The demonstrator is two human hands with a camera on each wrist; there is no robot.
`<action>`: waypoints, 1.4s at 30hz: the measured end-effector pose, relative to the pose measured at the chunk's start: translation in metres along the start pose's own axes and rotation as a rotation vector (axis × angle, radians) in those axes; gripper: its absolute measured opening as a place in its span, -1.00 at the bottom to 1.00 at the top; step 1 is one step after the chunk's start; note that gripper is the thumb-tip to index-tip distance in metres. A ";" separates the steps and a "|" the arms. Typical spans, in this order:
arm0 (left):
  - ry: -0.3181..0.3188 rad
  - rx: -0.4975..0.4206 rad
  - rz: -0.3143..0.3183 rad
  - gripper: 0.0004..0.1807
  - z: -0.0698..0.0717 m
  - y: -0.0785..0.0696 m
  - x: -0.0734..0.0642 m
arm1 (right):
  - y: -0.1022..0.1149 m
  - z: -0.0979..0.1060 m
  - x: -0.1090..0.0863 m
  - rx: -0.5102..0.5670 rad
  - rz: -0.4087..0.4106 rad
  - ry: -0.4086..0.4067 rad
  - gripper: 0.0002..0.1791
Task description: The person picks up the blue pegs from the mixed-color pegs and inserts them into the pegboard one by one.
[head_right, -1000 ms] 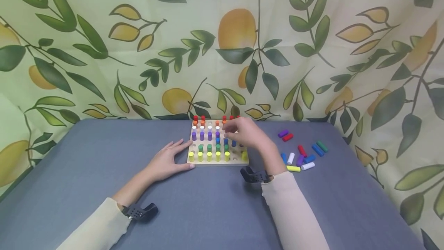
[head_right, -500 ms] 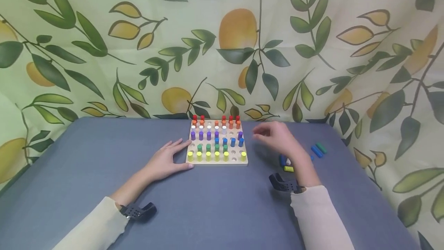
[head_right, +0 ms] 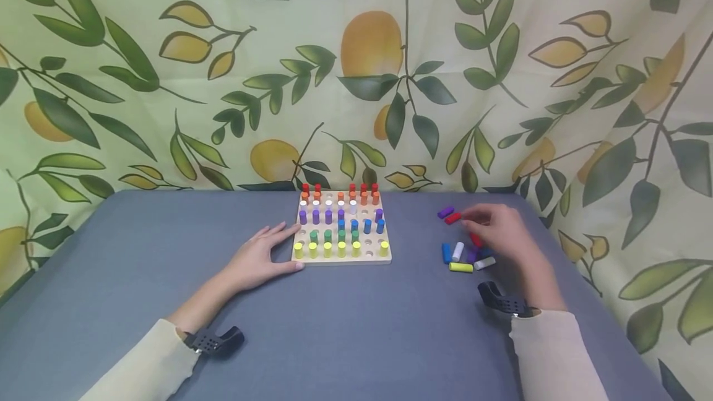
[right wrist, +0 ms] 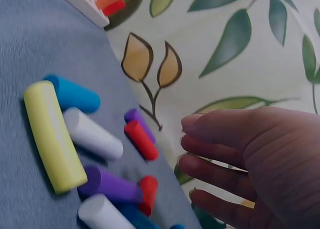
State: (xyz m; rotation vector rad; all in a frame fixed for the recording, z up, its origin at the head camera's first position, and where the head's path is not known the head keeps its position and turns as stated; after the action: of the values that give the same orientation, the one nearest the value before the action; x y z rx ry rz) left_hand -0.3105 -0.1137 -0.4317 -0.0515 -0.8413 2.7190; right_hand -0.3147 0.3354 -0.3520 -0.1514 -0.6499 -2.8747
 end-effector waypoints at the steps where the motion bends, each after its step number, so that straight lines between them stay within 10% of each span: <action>1: 0.002 -0.001 0.000 -0.06 0.000 -0.001 0.000 | -0.005 0.000 -0.001 0.001 -0.010 0.002 -0.65; 20: 0.008 -0.001 -0.016 -0.06 0.001 -0.002 -0.002 | -0.060 -0.001 -0.013 -0.009 -0.073 -0.075 -0.68; 42: 0.010 0.007 -0.009 -0.06 0.001 -0.002 -0.001 | -0.068 -0.011 -0.009 -0.038 -0.068 -0.009 -0.64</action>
State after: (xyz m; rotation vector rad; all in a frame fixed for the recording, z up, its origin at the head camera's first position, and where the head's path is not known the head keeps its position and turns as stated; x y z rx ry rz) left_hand -0.3089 -0.1129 -0.4296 -0.0593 -0.8276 2.7112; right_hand -0.3202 0.3921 -0.3914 -0.1499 -0.6142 -2.9541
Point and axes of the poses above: each hand's wrist, its own x-axis towards the middle knuckle, its own z-axis out of the back of the hand, y = z × x, the point moved 5 cm from there along x, towards the middle knuckle, and after that the axes turned 3 degrees about -x, right-handed, at the moved point
